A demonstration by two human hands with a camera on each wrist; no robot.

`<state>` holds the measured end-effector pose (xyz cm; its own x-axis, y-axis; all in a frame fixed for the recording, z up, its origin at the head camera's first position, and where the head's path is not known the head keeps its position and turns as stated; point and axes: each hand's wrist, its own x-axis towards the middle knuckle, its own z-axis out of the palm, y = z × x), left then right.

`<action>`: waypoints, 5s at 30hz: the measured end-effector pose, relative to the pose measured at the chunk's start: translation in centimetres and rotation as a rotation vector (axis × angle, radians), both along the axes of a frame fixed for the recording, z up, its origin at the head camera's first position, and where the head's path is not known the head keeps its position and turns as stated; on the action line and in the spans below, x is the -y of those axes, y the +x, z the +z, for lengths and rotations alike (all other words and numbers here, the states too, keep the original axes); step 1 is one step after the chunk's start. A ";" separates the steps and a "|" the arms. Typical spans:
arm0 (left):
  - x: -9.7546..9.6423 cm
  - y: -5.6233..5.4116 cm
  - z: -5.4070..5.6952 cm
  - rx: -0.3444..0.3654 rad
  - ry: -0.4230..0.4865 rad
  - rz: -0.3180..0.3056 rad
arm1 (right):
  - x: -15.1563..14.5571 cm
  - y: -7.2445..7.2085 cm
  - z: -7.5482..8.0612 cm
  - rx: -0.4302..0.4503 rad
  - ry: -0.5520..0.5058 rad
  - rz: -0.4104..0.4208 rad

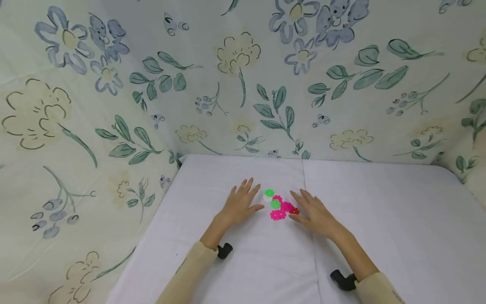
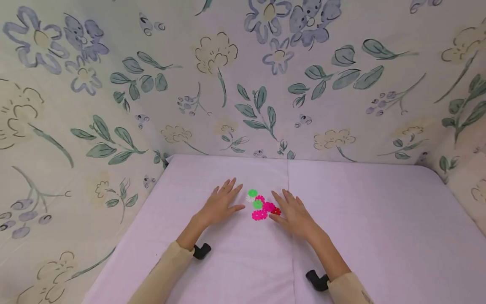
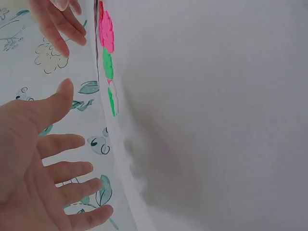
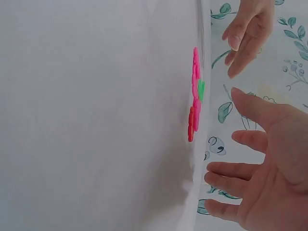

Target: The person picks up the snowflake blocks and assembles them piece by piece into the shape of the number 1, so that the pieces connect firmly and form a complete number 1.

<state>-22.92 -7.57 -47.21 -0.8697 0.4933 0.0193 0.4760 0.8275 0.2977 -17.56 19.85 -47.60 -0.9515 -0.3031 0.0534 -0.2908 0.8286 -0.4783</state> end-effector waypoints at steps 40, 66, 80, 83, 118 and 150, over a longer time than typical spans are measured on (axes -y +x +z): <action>-4.1 -3.7 -2.4 0.323 0.445 -0.012 | 0.6 -3.2 -2.3 0.195 -0.328 -0.098; -4.1 -2.6 -1.8 0.262 0.420 -0.042 | 0.8 -2.9 -1.9 0.129 -0.343 -0.114; -3.5 -2.2 -1.7 0.242 0.468 -0.034 | 0.2 -2.7 -2.0 0.083 -0.397 -0.116; -3.3 -2.2 -1.7 0.250 0.504 -0.043 | 0.3 -2.5 -1.9 0.106 -0.460 -0.131; -2.8 0.2 0.0 -0.055 0.701 -0.198 | 2.5 -0.6 -0.6 0.177 -0.817 -0.159; -2.8 0.7 0.2 -0.165 0.752 -0.198 | 2.7 -0.2 0.0 0.187 -0.766 -0.078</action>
<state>-22.25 -4.73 -46.99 -0.7243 0.4416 0.5296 0.6797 0.3282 0.6560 -17.80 17.13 -47.61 -0.9823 -0.1787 0.0570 -0.1035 0.2634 -0.9591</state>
